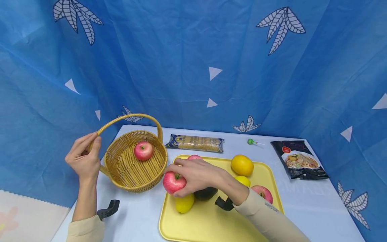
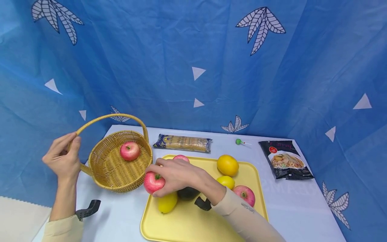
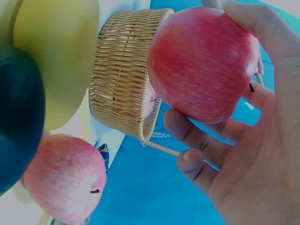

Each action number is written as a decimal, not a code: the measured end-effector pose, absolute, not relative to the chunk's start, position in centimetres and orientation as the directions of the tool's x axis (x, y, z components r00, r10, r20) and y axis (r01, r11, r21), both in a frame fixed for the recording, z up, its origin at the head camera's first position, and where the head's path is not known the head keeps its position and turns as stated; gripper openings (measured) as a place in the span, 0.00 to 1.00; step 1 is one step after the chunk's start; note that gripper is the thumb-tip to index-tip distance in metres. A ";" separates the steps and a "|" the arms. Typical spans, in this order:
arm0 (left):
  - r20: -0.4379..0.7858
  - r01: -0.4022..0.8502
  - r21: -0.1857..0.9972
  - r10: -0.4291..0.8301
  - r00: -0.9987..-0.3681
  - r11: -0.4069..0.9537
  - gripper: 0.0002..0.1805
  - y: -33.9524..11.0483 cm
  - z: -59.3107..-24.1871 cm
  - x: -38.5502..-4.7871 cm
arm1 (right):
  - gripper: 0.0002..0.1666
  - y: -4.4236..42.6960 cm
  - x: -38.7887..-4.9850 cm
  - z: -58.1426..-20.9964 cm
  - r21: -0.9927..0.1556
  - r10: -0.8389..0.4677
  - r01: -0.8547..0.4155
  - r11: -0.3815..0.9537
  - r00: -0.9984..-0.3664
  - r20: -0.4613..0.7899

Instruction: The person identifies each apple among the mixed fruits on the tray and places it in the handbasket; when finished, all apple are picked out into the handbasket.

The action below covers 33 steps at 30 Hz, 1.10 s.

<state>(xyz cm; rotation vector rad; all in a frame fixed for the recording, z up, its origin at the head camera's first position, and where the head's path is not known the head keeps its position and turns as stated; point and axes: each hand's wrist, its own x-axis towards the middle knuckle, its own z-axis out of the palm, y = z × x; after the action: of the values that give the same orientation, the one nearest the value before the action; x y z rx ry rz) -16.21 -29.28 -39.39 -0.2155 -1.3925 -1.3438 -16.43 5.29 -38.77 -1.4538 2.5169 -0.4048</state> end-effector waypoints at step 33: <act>0.767 0.766 0.565 -0.537 -0.351 0.308 0.08 -29.2 -39.3 -16.2 | 0.39 1.7 -18.6 -37.3 -0.426 -0.872 -0.785 0.450 -0.490 -0.018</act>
<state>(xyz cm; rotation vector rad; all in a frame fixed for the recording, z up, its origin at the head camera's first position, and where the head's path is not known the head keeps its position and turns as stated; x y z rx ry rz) -16.24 -29.20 -39.31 -0.2316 -1.3716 -1.3667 -18.56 1.72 -37.34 -1.4368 2.4673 -0.5381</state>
